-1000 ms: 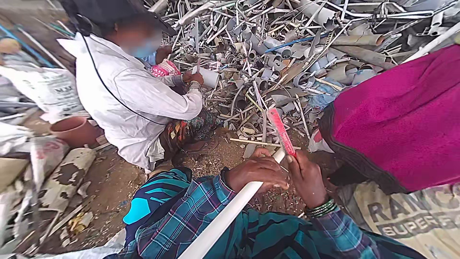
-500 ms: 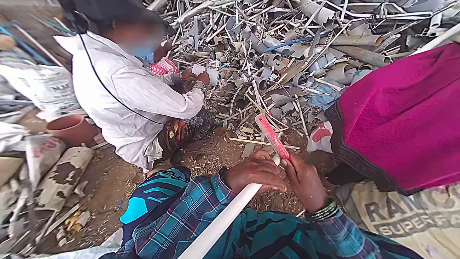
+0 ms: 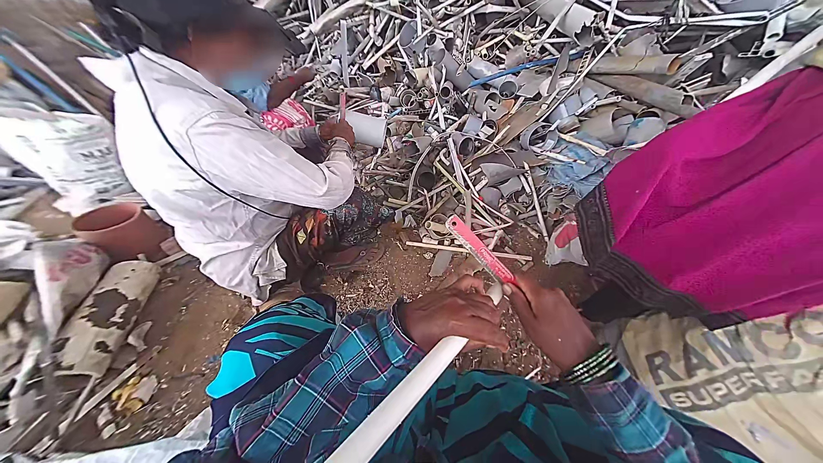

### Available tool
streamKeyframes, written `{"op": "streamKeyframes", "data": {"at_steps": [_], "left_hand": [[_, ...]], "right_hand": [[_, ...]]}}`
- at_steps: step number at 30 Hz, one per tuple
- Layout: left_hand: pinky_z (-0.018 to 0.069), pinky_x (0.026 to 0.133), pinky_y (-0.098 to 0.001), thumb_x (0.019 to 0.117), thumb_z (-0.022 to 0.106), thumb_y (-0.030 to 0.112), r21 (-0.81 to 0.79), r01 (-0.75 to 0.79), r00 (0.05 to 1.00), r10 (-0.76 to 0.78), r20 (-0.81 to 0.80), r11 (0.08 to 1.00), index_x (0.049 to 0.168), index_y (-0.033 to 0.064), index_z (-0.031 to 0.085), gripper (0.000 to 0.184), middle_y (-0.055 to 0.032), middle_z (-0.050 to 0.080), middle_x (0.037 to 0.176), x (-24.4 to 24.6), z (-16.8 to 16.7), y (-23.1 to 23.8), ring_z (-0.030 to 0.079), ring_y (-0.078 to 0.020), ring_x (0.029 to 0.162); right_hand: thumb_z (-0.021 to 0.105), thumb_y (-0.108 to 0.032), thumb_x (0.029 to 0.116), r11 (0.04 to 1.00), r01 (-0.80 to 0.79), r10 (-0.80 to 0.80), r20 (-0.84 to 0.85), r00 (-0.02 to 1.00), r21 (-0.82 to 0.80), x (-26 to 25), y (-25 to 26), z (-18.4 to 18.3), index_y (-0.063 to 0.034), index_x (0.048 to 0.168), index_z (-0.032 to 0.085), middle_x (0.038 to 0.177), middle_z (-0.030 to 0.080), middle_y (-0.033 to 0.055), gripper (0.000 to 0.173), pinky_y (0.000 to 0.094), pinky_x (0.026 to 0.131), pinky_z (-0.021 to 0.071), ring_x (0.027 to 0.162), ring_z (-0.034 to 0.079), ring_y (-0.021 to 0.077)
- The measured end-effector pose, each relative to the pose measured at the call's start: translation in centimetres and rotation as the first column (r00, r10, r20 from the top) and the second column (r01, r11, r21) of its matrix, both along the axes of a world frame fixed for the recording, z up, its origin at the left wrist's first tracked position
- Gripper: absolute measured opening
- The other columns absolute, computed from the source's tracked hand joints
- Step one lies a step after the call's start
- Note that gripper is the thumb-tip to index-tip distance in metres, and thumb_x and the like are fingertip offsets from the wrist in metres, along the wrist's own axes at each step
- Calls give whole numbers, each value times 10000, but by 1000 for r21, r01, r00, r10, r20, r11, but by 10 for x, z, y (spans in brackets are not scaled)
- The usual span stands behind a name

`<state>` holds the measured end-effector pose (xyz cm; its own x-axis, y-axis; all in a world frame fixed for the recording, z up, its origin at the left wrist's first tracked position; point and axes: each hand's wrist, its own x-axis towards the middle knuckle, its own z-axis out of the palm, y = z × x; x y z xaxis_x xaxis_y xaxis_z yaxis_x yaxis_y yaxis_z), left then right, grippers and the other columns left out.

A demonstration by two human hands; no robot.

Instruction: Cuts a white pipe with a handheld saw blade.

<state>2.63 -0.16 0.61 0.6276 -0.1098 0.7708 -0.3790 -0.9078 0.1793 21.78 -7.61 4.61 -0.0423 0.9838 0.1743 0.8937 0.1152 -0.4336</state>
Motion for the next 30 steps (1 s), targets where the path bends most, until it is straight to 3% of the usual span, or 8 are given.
{"op": "streamKeyframes", "data": {"at_steps": [4, 8, 12, 17, 20, 21, 26, 30], "left_hand": [[412, 983, -395, 994, 601, 86, 2, 1, 1000, -1, -30, 1000, 964, 35, 765, 174, -136, 721, 839, -2, 1, -2, 672, -243, 883], [407, 992, -390, 996, 606, 94, 11, -3, 1000, 4, -23, 1000, 967, 41, 762, 167, -130, 719, 841, -2, -1, 0, 671, -237, 894], [415, 992, -402, 998, 603, 94, 2, 5, 999, -5, -34, 1000, 967, 38, 762, 172, -133, 720, 833, -3, -1, -3, 679, -245, 888], [406, 998, -394, 1000, 602, 98, 2, 0, 1000, 0, -27, 1000, 968, 40, 761, 172, -128, 722, 847, -2, -2, -1, 676, -237, 908], [410, 993, -397, 999, 604, 92, -5, 5, 1000, -5, -28, 1000, 966, 35, 761, 171, -133, 720, 841, -2, -2, -2, 675, -240, 898], [408, 993, -395, 998, 604, 91, -5, 7, 1000, -7, -24, 1000, 970, 35, 761, 169, -133, 719, 842, -2, -2, -3, 673, -239, 898], [401, 1011, -367, 1006, 597, 104, -3, -25, 999, 25, 29, 1000, 962, 30, 758, 182, -135, 725, 862, -3, 1, 1, 671, -228, 925], [405, 998, -357, 1014, 598, 114, -4, -23, 998, 24, 58, 1000, 960, 22, 752, 187, -138, 718, 850, -3, 1, 2, 665, -222, 911]], "right_hand": [[424, -252, 1109, 982, 57, -56, 13, 998, -182, 4, 6, 9, 65, 1120, 610, 819, 645, 238, 367, 578, 717, 495, 800, 665, 421], [443, -245, 1082, 994, -24, 26, 12, 1000, -106, -6, -2, 7, 55, 1078, 642, 754, 642, 215, 360, 562, 634, 503, 721, 670, 405], [399, -254, 1119, 964, 49, -39, 44, 998, -260, 6, 11, 12, 63, 1139, 602, 857, 647, 244, 377, 570, 751, 499, 835, 667, 415], [453, -242, 1073, 996, -49, 51, 35, 998, -76, -3, -2, 6, 59, 1073, 649, 738, 640, 219, 359, 565, 620, 502, 706, 668, 414], [413, -252, 1111, 979, 36, -26, 54, 998, -199, 7, 10, 8, 66, 1108, 603, 824, 646, 249, 371, 590, 723, 498, 812, 669, 438], [415, -246, 1108, 981, 51, -43, 48, 998, -186, 8, 11, 7, 66, 1099, 601, 811, 641, 240, 363, 578, 713, 498, 796, 666, 426], [472, -234, 1029, 988, -71, 76, -29, 997, 135, -6, -5, -7, 49, 941, 648, 614, 569, 142, 344, 470, 501, 471, 550, 607, 312], [434, -221, 1096, 998, 48, -50, -61, 997, -38, 3, 7, -1, 80, 1072, 620, 733, 619, 204, 354, 546, 640, 497, 680, 644, 377]]}}
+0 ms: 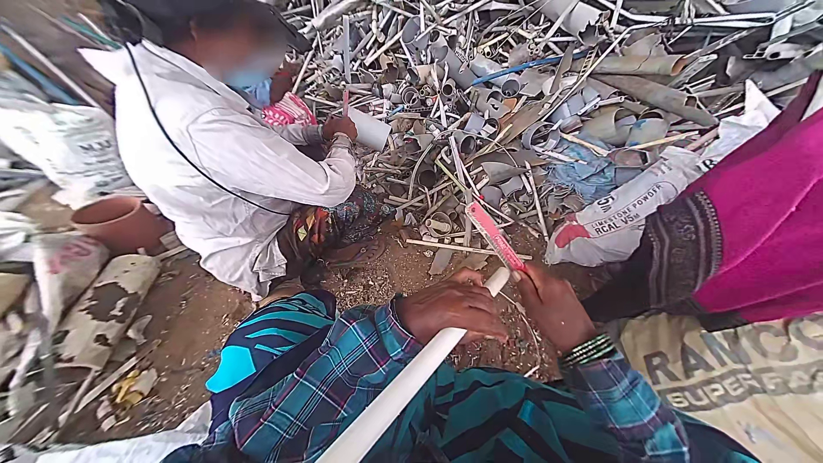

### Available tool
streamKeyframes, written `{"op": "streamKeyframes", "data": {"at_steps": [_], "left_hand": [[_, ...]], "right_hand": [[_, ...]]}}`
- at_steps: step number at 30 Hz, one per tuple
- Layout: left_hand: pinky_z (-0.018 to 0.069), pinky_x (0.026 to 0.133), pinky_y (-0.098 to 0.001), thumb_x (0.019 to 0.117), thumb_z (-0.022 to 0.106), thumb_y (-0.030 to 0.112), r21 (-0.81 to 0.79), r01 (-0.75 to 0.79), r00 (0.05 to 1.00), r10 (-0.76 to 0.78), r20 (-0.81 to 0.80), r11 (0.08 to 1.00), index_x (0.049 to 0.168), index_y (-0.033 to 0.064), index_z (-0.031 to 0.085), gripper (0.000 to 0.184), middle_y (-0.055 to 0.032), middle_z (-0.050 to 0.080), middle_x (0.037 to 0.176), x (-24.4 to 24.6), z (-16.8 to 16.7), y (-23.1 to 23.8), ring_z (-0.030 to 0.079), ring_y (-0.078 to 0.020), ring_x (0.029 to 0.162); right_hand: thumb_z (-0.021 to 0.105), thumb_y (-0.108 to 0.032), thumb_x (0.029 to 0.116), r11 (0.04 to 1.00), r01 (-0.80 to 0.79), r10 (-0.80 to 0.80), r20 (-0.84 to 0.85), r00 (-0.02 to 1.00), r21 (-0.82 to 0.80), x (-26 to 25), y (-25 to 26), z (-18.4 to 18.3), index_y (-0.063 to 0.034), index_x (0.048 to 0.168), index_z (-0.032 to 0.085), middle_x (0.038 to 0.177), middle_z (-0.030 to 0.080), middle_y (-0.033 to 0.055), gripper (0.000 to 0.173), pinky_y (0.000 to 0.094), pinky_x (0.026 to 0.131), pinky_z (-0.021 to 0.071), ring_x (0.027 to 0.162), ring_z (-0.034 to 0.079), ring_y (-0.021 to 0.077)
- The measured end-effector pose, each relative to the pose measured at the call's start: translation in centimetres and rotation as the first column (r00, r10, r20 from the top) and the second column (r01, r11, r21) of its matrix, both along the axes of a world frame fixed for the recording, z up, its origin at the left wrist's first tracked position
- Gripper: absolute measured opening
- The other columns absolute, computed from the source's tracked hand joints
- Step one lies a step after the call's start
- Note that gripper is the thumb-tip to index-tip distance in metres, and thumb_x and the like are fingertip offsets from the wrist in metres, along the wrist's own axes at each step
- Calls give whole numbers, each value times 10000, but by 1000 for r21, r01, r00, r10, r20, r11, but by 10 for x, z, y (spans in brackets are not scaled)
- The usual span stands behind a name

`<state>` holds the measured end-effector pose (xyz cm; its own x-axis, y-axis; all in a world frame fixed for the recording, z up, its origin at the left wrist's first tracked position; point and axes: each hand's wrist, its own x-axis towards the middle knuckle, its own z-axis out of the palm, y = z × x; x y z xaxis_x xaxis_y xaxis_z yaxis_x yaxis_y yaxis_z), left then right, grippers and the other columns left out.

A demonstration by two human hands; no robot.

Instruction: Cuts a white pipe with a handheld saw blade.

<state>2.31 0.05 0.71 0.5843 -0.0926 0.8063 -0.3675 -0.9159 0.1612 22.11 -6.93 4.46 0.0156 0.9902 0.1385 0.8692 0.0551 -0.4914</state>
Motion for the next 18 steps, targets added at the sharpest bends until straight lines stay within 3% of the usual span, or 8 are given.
{"op": "streamKeyframes", "data": {"at_steps": [3, 5, 8, 9, 13, 16, 18], "left_hand": [[399, 1001, -354, 1015, 594, 113, -2, -5, 1000, 5, 5, 1000, 965, 29, 743, 178, -133, 715, 864, -1, 1, 2, 657, -220, 916], [404, 997, -350, 1015, 595, 114, -1, -15, 1000, 15, 5, 1000, 959, 32, 743, 178, -128, 713, 855, -2, 0, 3, 659, -213, 903], [401, 1001, -363, 1010, 597, 106, 4, 0, 1000, 0, -12, 1000, 967, 36, 750, 173, -123, 723, 867, -1, -1, 0, 663, -217, 914], [401, 998, -364, 1011, 598, 109, 11, 3, 1000, -3, -15, 1000, 970, 40, 750, 172, -120, 723, 869, -1, -2, 0, 661, -217, 916], [405, 987, -374, 996, 603, 88, 11, 9, 999, -9, -37, 1000, 957, 31, 759, 170, -128, 722, 849, 0, -3, 0, 666, -229, 899], [412, 982, -387, 1000, 600, 94, 9, 24, 998, -23, -65, 1000, 960, 34, 761, 176, -131, 722, 848, 2, -4, -4, 671, -236, 896], [408, 980, -394, 1002, 595, 94, 13, 45, 996, -43, -78, 999, 971, 38, 760, 177, -130, 720, 851, 4, -7, -5, 668, -238, 895]], "right_hand": [[467, -227, 1038, 975, -64, 59, 29, 998, 212, -9, -7, -11, 64, 991, 651, 631, 588, 154, 348, 492, 516, 483, 560, 617, 328], [473, -241, 1025, 963, -89, 78, 53, 996, 255, -11, -7, -13, 47, 950, 651, 596, 570, 133, 347, 468, 476, 473, 521, 605, 306], [450, -225, 1089, 1000, -8, 7, 54, 999, 13, -1, 0, 1, 83, 1073, 624, 749, 634, 228, 354, 569, 650, 499, 717, 661, 415], [445, -230, 1095, 1000, -2, 4, 71, 997, -24, 0, -1, 4, 80, 1090, 620, 771, 642, 237, 357, 580, 672, 501, 746, 668, 428], [475, -241, 1057, 996, -62, 52, 156, 986, 60, -10, -11, 4, 48, 1013, 653, 696, 636, 211, 341, 562, 559, 508, 655, 675, 420], [419, -268, 1110, 983, 44, -3, 222, 975, -180, -5, -3, 18, 39, 1146, 622, 877, 681, 267, 370, 608, 725, 514, 870, 695, 468], [399, -272, 1119, 960, 51, 17, 241, 970, -274, -6, -3, 25, 34, 1176, 606, 941, 685, 272, 374, 601, 775, 517, 937, 692, 465]]}}
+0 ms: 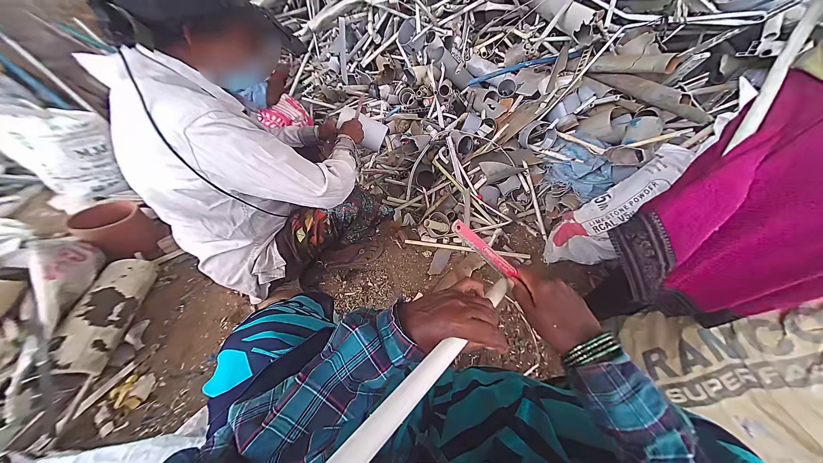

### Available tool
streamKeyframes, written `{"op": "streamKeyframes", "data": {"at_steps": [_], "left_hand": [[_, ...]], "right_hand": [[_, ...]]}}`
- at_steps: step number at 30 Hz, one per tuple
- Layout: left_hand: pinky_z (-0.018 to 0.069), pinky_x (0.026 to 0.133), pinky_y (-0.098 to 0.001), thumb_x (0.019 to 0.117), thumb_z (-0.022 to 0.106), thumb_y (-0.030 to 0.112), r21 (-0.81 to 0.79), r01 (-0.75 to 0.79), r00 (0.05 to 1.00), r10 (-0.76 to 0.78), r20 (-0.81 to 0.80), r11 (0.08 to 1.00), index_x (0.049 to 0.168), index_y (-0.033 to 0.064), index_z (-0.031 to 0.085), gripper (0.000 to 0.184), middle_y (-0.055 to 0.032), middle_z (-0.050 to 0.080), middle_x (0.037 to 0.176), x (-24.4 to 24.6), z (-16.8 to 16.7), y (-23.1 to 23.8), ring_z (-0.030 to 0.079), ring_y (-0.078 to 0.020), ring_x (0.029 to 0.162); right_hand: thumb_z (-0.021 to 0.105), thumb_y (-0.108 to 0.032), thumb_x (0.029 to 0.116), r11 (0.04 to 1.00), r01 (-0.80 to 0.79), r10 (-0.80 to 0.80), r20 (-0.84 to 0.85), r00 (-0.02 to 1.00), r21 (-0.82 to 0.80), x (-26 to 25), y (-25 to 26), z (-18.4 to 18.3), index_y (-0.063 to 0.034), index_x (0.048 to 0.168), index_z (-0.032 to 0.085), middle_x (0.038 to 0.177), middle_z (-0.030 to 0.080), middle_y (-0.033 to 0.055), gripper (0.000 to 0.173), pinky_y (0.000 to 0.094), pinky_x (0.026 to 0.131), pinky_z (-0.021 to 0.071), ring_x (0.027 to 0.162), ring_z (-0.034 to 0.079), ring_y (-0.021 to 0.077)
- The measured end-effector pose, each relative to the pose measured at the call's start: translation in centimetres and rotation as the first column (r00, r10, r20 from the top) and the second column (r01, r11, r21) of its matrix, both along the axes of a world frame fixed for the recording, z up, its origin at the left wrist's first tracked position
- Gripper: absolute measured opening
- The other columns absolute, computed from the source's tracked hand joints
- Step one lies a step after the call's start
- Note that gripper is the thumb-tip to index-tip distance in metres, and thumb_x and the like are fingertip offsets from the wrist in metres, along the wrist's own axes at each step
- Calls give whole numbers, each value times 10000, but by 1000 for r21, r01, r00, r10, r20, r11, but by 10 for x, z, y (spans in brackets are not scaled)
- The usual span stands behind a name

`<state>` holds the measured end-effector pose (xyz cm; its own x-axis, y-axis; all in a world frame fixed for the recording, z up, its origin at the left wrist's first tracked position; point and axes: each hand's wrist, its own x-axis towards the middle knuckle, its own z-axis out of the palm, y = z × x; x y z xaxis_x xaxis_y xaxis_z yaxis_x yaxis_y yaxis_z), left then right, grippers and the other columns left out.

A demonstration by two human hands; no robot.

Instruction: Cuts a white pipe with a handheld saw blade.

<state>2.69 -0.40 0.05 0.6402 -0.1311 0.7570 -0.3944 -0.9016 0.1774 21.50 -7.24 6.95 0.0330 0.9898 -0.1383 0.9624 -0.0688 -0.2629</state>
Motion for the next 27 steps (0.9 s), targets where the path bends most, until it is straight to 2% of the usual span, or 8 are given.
{"op": "streamKeyframes", "data": {"at_steps": [3, 7, 12, 15, 18, 20, 24, 27], "left_hand": [[409, 986, -391, 996, 600, 89, 11, 2, 1000, -2, -11, 1000, 969, 38, 764, 173, -129, 720, 851, 2, -2, 0, 668, -240, 901], [406, 984, -350, 1010, 605, 120, -71, -30, 992, 38, 118, 997, 953, 30, 746, 176, -127, 713, 860, 8, -6, -3, 654, -211, 899], [425, 1002, -240, 1068, 530, 235, -411, -71, 885, 248, 394, 909, 956, 45, 659, 255, -27, 673, 881, 26, -11, -18, 626, -46, 920], [434, 1000, -227, 1073, 517, 261, -494, -79, 854, 314, 414, 866, 985, 72, 654, 249, 17, 676, 912, 24, -10, -20, 619, -2, 947], [434, 998, -219, 1074, 516, 267, -476, -67, 856, 296, 424, 877, 1011, 94, 653, 229, 31, 668, 931, 24, -3, -20, 613, 2, 960], [425, 1007, -229, 1076, 512, 259, -446, -65, 861, 276, 428, 893, 1007, 89, 639, 224, 20, 655, 924, 24, 3, -21, 611, -10, 958], [469, 937, -190, 1066, 526, 299, -532, -18, 799, 332, 501, 846, 1033, 154, 689, 220, 101, 682, 959, 23, 10, -25, 620, 23, 959], [512, 835, -147, 1045, 552, 301, -651, 66, 689, 438, 578, 756, 1101, 223, 718, 192, 143, 702, 1010, 20, 12, -19, 633, 35, 937]], "right_hand": [[439, -263, 1094, 990, -120, 126, -80, 989, 72, -2, -8, -3, 45, 1102, 632, 830, 662, 243, 364, 583, 696, 509, 814, 681, 440], [433, -244, 1102, 982, 11, 17, -148, 989, 188, 7, 4, -16, 77, 1118, 626, 843, 665, 265, 375, 606, 724, 506, 826, 681, 454], [469, -272, 1016, 706, -26, 186, -149, 971, 707, -8, -1, -47, 24, 894, 653, 552, 549, 94, 369, 399, 426, 456, 454, 571, 242], [463, -244, 1034, 786, 31, 141, -227, 964, 618, -2, 8, -46, 50, 940, 641, 582, 550, 113, 357, 429, 471, 455, 493, 570, 262], [461, -207, 1075, 957, -13, 95, -271, 958, 291, 2, 7, -37, 93, 1070, 639, 790, 659, 248, 349, 595, 687, 513, 759, 679, 433], [496, -206, 1050, 967, -92, 158, -282, 946, 236, -22, -6, -44, 70, 1035, 668, 821, 684, 262, 325, 617, 688, 529, 809, 705, 460], [440, -196, 1087, 993, -13, 64, -425, 903, 120, -27, 3, -61, 92, 1124, 631, 846, 666, 249, 348, 563, 750, 520, 814, 679, 399], [401, -171, 1088, 890, 278, -2, -608, 794, 360, -13, 18, -73, 109, 1129, 584, 660, 554, 84, 336, 358, 552, 526, 535, 574, 165]]}}
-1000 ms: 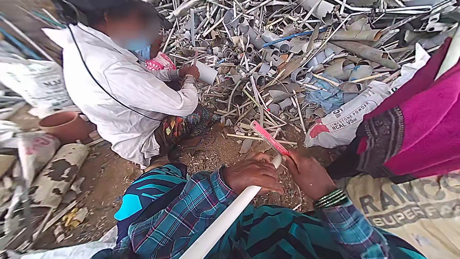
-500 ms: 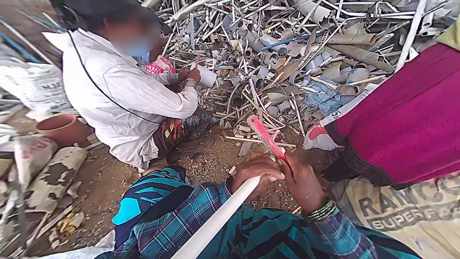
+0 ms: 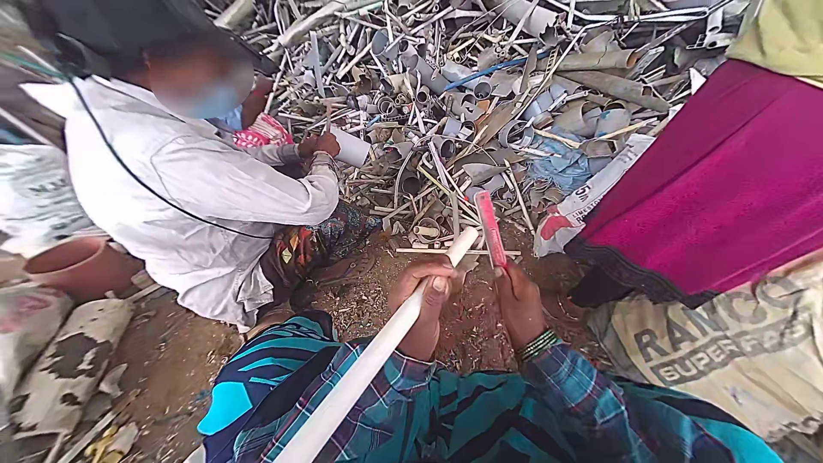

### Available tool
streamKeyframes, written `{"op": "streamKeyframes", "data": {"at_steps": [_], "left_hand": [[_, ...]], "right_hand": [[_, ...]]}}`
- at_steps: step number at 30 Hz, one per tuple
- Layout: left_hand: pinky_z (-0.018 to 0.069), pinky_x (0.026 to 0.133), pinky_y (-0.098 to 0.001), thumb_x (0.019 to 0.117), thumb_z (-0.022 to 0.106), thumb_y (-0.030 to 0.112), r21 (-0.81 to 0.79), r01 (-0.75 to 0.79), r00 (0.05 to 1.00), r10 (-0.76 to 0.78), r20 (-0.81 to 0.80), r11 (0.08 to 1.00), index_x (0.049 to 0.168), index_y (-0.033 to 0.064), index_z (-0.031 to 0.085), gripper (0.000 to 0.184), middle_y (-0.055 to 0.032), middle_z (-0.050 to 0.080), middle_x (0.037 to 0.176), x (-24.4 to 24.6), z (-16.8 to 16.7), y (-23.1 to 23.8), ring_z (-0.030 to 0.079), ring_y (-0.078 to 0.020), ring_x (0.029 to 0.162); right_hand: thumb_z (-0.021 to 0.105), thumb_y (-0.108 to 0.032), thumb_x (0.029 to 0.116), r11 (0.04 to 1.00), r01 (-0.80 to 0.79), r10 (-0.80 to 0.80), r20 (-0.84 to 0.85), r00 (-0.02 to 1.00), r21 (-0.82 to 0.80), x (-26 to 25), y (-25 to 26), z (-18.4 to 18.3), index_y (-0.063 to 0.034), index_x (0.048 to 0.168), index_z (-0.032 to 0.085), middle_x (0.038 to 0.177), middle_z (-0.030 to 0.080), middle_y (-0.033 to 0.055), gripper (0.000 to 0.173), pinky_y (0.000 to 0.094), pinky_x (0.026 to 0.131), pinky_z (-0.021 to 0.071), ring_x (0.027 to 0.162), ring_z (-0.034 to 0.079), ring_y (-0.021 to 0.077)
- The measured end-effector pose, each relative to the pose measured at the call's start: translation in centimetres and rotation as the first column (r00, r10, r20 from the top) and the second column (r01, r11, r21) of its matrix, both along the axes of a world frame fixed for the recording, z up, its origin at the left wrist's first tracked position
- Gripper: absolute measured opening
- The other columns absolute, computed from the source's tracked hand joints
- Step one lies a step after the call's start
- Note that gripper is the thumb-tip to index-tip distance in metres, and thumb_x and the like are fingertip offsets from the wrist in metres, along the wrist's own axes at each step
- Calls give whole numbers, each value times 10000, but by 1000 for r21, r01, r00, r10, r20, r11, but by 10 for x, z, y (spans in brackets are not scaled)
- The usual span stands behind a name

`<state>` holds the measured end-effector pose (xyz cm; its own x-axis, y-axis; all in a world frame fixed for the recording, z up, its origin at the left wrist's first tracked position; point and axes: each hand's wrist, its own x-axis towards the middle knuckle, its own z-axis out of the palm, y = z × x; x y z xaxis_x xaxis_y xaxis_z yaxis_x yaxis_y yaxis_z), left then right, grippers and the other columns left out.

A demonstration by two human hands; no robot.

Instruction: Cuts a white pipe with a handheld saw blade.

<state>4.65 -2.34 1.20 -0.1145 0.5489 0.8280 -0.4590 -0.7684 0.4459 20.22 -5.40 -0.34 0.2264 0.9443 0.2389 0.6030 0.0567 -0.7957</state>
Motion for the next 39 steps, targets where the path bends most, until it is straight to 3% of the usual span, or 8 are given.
{"op": "streamKeyframes", "data": {"at_steps": [3, 10, 24, 29, 32, 34, 36, 39], "left_hand": [[524, 837, -166, 1035, 568, 299, -106, 10, 993, 3, 121, 994, 1095, 210, 723, 188, 104, 718, 999, 3, -5, -1, 649, 6, 927], [527, 851, -173, 1030, 570, 322, -246, 154, 974, -105, 202, 957, 1050, 207, 722, 192, 97, 717, 973, 16, -17, -19, 657, -7, 935], [522, 831, -172, 1023, 587, 312, -287, 174, 976, -125, 180, 942, 1016, 199, 716, 172, 95, 706, 928, 17, -21, -22, 648, -5, 888], [510, 836, -157, 1037, 553, 337, -232, 78, 994, -57, 95, 970, 1042, 226, 711, 193, 132, 697, 963, 17, -25, -22, 629, 32, 908], [513, 844, -164, 1036, 556, 337, -198, 90, 995, -77, 70, 976, 1050, 221, 711, 193, 127, 698, 981, 15, -21, -22, 633, 20, 929], [503, 873, -173, 1046, 545, 340, -140, 113, 993, -110, 34, 984, 1048, 206, 702, 206, 118, 691, 989, 15, -17, -23, 629, 12, 962], [504, 887, -180, 1051, 539, 322, -113, 155, 988, -150, 45, 981, 1052, 188, 703, 212, 102, 690, 987, 16, -15, -24, 631, -3, 978], [515, 874, -178, 1044, 551, 308, -127, 243, 966, -228, 122, 962, 1061, 189, 711, 200, 88, 698, 1004, 16, -12, -24, 639, -11, 981]], "right_hand": [[407, -184, 1059, 947, 36, -37, -2, 999, 319, -4, 3, 3, 114, 1045, 595, 618, 548, 30, 353, 277, 479, 505, 482, 547, 85], [459, -253, 1032, 865, -90, -54, 271, 961, 493, -28, -6, -4, 72, 893, 626, 576, 552, 89, 391, 299, 440, 461, 457, 548, 155], [447, -180, 1055, 976, -47, 12, 162, 987, 213, -6, 0, 2, 98, 1045, 619, 606, 543, 76, 327, 361, 489, 487, 486, 547, 174], [472, -218, 1022, 953, -96, 32, 221, 975, 287, -21, -10, -1, 71, 966, 643, 558, 538, 75, 341, 346, 444, 475, 446, 549, 174], [420, -170, 1081, 995, -81, 78, 43, 996, 60, 1, 4, 5, 81, 1068, 610, 634, 537, 52, 315, 324, 520, 491, 509, 541, 131], [367, -143, 1095, 992, -99, 115, -260, 959, 72, 6, 9, 6, 57, 1128, 566, 698, 570, -40, 284, 189, 466, 464, 469, 496, 11], [370, -177, 1082, 961, -170, 268, -588, 763, 219, 2, 7, 4, -2, 1287, 441, 937, 692, -51, 279, 144, 424, 475, 465, 518, -25], [620, -359, 1011, 842, -342, 539, -683, 493, 417, 3, 7, 1, -98, 1368, 345, 1294, 695, 22, 522, 148, 443, 476, 518, 561, -21]]}}
